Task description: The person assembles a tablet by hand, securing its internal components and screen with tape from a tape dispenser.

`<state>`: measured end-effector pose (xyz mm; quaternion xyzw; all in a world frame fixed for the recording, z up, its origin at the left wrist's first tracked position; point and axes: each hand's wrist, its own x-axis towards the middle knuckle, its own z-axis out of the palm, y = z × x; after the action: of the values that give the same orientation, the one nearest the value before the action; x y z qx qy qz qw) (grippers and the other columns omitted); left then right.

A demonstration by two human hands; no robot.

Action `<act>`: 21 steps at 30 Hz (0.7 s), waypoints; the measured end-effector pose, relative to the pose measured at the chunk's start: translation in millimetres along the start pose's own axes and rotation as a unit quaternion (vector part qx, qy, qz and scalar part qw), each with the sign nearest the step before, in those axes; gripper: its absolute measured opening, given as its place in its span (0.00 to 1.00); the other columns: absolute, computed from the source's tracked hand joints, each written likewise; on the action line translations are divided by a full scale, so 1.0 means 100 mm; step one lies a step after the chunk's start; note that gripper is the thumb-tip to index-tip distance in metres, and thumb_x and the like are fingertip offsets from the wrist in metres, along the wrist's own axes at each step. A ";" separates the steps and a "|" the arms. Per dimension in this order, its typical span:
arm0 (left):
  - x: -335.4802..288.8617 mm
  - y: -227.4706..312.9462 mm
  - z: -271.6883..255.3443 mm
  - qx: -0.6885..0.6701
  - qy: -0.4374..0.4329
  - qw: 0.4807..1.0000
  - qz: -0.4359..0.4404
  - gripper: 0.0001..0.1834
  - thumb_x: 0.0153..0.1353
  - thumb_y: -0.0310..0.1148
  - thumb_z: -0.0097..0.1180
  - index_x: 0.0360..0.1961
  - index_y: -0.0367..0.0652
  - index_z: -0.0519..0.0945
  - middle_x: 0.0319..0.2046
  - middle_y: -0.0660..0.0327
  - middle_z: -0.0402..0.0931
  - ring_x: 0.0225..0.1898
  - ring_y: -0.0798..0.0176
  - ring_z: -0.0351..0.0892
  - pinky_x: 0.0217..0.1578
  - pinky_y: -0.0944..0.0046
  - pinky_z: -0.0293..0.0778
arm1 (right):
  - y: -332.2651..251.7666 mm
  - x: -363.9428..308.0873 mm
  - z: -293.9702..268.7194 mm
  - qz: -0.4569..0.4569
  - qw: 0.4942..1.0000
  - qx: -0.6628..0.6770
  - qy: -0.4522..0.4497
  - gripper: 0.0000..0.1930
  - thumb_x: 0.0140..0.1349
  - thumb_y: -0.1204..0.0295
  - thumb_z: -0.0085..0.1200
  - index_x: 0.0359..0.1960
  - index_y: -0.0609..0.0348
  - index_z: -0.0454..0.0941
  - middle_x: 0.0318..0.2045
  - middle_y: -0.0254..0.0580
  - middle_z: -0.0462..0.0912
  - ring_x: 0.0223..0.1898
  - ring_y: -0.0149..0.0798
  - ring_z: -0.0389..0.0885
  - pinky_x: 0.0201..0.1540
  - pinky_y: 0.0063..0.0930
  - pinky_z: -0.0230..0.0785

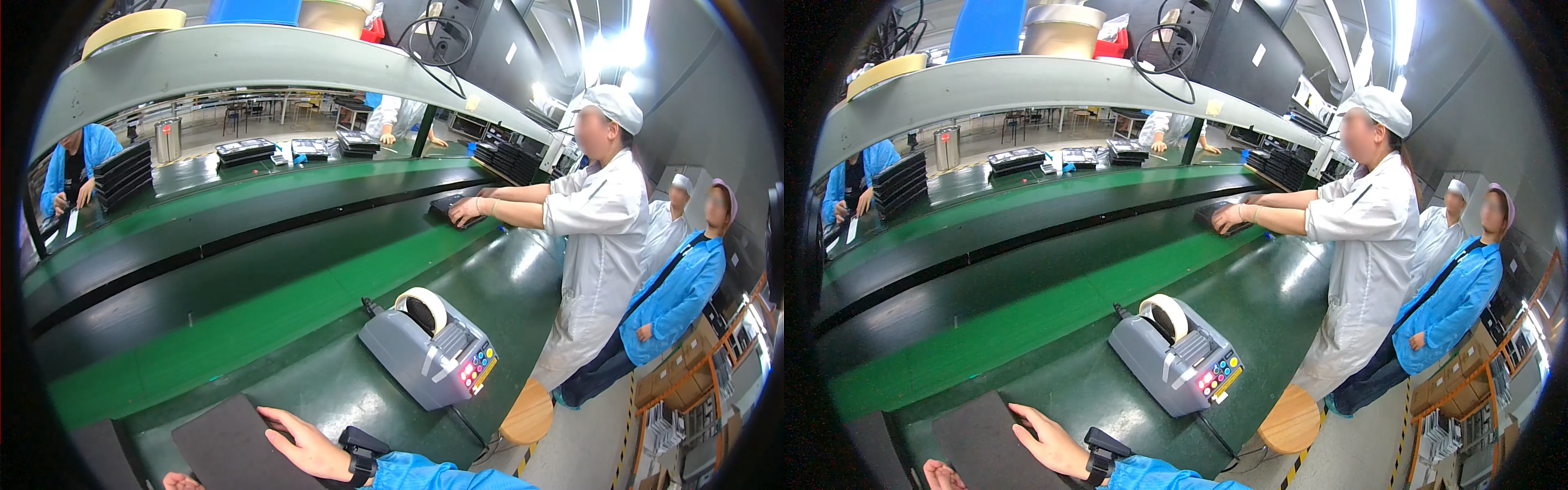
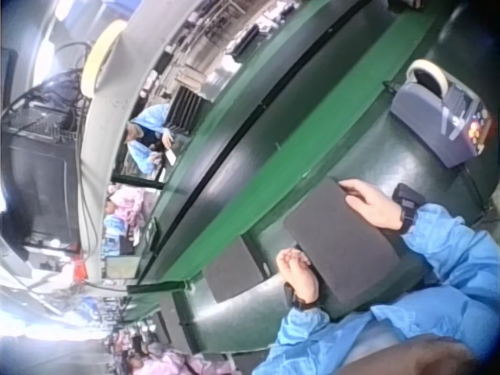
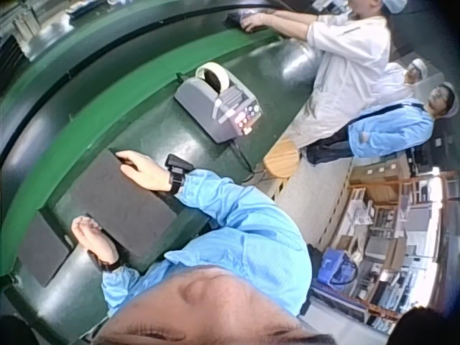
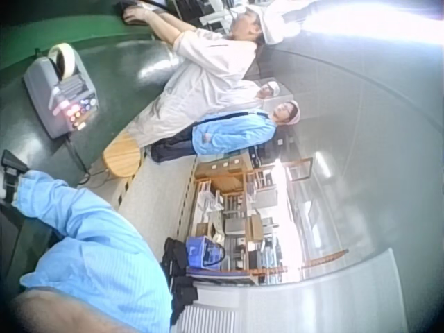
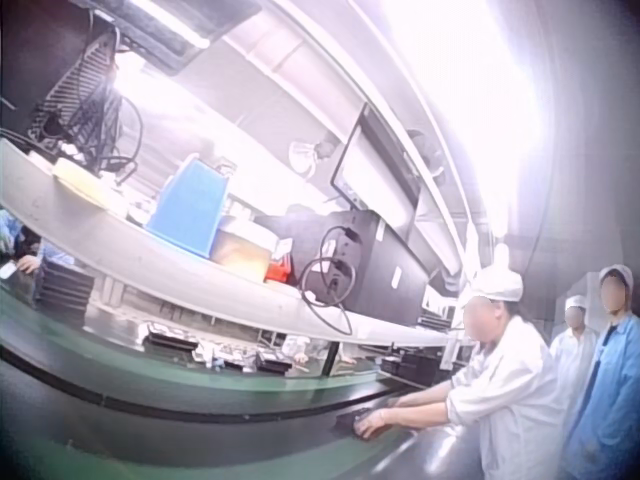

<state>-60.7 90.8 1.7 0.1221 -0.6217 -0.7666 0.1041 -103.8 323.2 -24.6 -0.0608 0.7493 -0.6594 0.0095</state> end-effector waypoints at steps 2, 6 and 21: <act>-0.01 0.01 0.01 0.000 0.003 1.000 -0.003 0.05 0.66 0.32 0.45 0.39 0.44 0.71 0.26 0.68 0.67 0.25 0.76 0.64 0.27 0.76 0.61 | 0.01 0.00 0.00 -0.002 1.000 0.004 0.000 0.24 0.68 0.68 0.46 0.64 0.63 0.60 0.59 0.49 0.69 0.58 0.42 0.71 0.60 0.33 0.63; 0.00 -0.01 -0.01 0.003 0.000 1.000 -0.003 0.04 0.67 0.32 0.45 0.38 0.44 0.71 0.26 0.69 0.67 0.25 0.76 0.64 0.27 0.76 0.61 | 0.05 0.01 0.02 -0.006 1.000 0.008 -0.002 0.24 0.68 0.68 0.46 0.64 0.63 0.60 0.59 0.49 0.69 0.58 0.42 0.71 0.60 0.33 0.63; -0.02 0.03 0.02 -0.005 -0.005 1.000 -0.011 0.05 0.67 0.32 0.44 0.37 0.45 0.71 0.27 0.69 0.68 0.26 0.76 0.65 0.27 0.77 0.61 | 0.04 0.01 0.01 -0.009 1.000 -0.006 -0.001 0.24 0.68 0.68 0.46 0.64 0.63 0.60 0.59 0.50 0.69 0.58 0.43 0.71 0.60 0.33 0.63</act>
<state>-59.6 92.4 5.1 0.1251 -0.6168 -0.7716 0.0930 -105.2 322.9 -28.5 -0.0687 0.7524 -0.6550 0.0041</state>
